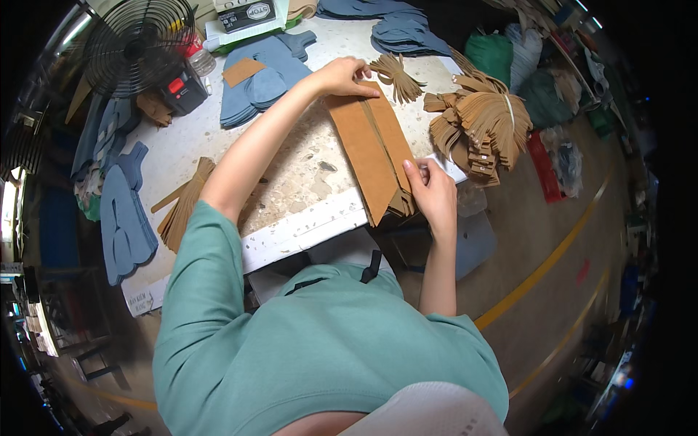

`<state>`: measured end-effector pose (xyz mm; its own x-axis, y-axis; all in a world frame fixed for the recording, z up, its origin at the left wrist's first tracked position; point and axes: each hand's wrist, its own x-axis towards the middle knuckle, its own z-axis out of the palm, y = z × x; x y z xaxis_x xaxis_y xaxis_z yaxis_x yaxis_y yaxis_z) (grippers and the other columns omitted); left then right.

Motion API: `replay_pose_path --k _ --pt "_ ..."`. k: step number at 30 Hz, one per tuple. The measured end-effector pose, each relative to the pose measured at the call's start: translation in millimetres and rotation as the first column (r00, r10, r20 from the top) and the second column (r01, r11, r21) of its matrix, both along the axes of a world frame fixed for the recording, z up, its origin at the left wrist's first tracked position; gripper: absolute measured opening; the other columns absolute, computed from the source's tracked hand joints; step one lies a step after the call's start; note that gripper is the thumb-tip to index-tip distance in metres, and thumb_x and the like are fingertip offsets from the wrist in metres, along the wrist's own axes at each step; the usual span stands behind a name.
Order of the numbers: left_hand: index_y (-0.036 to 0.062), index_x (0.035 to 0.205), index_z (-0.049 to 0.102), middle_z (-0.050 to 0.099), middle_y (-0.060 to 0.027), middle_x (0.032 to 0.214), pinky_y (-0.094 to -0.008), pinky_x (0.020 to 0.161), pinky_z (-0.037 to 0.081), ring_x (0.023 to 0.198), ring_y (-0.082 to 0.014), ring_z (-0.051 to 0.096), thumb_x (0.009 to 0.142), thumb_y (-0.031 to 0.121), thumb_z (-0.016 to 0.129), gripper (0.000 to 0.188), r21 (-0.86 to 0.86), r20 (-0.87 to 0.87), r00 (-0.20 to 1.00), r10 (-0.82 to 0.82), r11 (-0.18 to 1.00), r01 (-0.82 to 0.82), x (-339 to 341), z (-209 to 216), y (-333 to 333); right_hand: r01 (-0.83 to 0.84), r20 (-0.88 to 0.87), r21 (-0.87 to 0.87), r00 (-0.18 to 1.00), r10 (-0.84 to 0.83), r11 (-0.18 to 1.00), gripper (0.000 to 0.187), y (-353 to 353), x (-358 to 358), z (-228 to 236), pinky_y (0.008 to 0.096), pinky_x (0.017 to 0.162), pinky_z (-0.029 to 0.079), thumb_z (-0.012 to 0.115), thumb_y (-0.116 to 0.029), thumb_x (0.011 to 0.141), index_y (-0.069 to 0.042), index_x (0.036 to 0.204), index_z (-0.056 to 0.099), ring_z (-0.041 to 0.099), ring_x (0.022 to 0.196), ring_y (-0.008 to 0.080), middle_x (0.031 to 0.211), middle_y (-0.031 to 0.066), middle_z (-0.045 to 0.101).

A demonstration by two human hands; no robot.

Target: The person sorts and stacks brown cardboard pieces on a workbench, aligning edges and bundling them with a rubber band. They repeatedly pick up, align, and place the pieces into neat stacks, then secure a bundle with a rubber band.

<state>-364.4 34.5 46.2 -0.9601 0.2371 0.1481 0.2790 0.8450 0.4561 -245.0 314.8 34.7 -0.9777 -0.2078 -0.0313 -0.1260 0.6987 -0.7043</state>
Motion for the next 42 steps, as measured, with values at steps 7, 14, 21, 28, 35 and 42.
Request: replay_pose_path --k 7,14,21,28,35,42 --pt "0.0019 0.093 0.065 0.068 -0.0155 0.094 -0.0363 0.073 0.052 0.088 -0.0269 0.067 0.077 0.057 0.071 0.058 -0.378 0.139 0.983 0.120 0.924 -0.059 41 29 -20 -0.199 -0.363 0.005 0.913 0.187 0.980 0.050 -26 28 8 0.0407 0.083 0.046 0.073 -0.027 0.080 -0.004 0.121 0.056 0.054 0.095 0.0307 0.099 0.0135 0.054" --pt "0.0059 0.076 0.068 0.067 -0.0060 0.069 -0.0296 0.062 0.049 0.064 -0.0155 0.062 0.078 0.038 0.076 0.034 -0.115 0.220 0.969 0.114 0.989 -0.090 43 23 -40 -0.134 -0.296 0.030 0.945 0.137 0.991 0.034 -33 33 3 0.0393 0.074 0.047 0.073 -0.018 0.079 -0.005 0.109 0.064 0.057 0.078 0.0280 0.078 0.0096 0.056" --pt "0.0063 0.070 0.067 0.066 -0.0048 0.066 -0.0286 0.060 0.048 0.061 -0.0136 0.061 0.076 0.040 0.078 0.036 -0.111 0.227 0.951 0.210 0.976 -0.189 38 28 -39 -0.102 -0.390 -0.111 0.920 0.051 0.989 0.025 -31 32 -3 0.0318 0.059 0.047 0.068 -0.010 0.084 -0.003 0.107 0.065 0.054 0.056 0.0181 0.066 0.0080 0.058" --pt "0.0067 0.086 0.070 0.071 -0.0077 0.081 -0.0311 0.069 0.051 0.076 -0.0185 0.066 0.074 0.044 0.078 0.040 -0.159 0.231 0.956 0.179 0.977 -0.145 28 16 -35 -0.137 -0.265 -0.075 0.958 0.113 0.988 0.026 -23 32 -3 0.0408 0.076 0.046 0.066 -0.015 0.084 -0.004 0.108 0.063 0.057 0.082 0.0289 0.080 0.0099 0.056" --pt "-0.0004 0.107 0.069 0.069 -0.0171 0.101 -0.0340 0.084 0.051 0.092 -0.0263 0.066 0.072 0.066 0.070 0.075 -0.049 0.392 0.906 0.161 0.987 -0.154 -12 3 -6 0.081 -0.243 0.208 0.970 -0.028 0.975 0.045 0 21 -4 0.0463 0.083 0.045 0.058 -0.041 0.092 0.003 0.097 0.064 0.056 0.094 0.0397 0.097 0.0217 0.060" --pt "-0.0035 0.116 0.065 0.068 -0.0184 0.105 -0.0332 0.088 0.049 0.098 -0.0280 0.065 0.061 0.072 0.074 0.094 -0.074 0.528 0.844 0.094 0.995 -0.064 -29 -6 4 0.045 0.112 -0.006 0.993 -0.044 0.999 0.056 4 11 -1 0.0462 0.080 0.048 0.062 -0.049 0.087 0.006 0.094 0.062 0.062 0.089 0.0406 0.091 0.0251 0.065"
